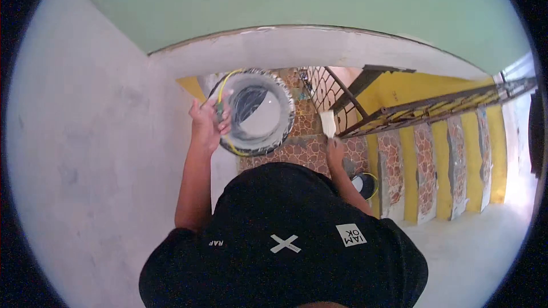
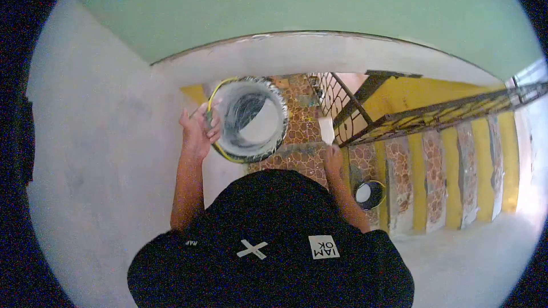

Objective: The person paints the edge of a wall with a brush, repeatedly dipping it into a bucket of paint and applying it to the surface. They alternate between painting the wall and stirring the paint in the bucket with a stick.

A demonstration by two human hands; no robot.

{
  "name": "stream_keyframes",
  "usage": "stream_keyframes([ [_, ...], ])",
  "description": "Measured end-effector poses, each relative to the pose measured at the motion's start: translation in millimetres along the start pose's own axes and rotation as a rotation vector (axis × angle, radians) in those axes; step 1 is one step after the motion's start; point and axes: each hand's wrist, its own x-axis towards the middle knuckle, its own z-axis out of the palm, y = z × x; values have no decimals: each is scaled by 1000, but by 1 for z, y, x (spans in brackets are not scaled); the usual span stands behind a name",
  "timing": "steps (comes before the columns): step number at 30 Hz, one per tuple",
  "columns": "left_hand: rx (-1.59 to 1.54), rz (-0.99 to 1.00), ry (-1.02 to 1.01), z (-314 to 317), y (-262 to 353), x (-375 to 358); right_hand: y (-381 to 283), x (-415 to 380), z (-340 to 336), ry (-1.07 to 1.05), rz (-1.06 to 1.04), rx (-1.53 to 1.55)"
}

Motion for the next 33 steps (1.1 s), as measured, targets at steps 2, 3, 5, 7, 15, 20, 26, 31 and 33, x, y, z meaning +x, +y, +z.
stream_keyframes([
  [2, -61, 11, -56, 0, -1, -5, -51, 35, -10, -87, 89, 163],
  [3, -68, 45, -158, 1, -1, -4, -77, 52, -16, -138, 206, 317],
  [5, -88, 107, -287, 8, -1, -4, -131, 78, -34, -236, 188, 399],
  [7, -68, 86, -261, 9, 4, 0, -151, 93, -30, -318, 129, 456],
  [15, -96, 95, -176, 14, -1, 9, -265, 120, -57, -710, 11, 437],
  [20, -173, 185, -99, 6, -15, 9, -261, 116, -14, -677, -365, 343],
  [26, -218, 145, -63, -1, -17, 16, -290, 123, 32, -959, -598, -92],
  [31, -269, 136, -69, -17, -22, 19, -301, 106, 79, -975, -852, -278],
  [33, -301, 99, -53, -21, -18, 22, -302, 97, 97, -935, -819, -254],
])
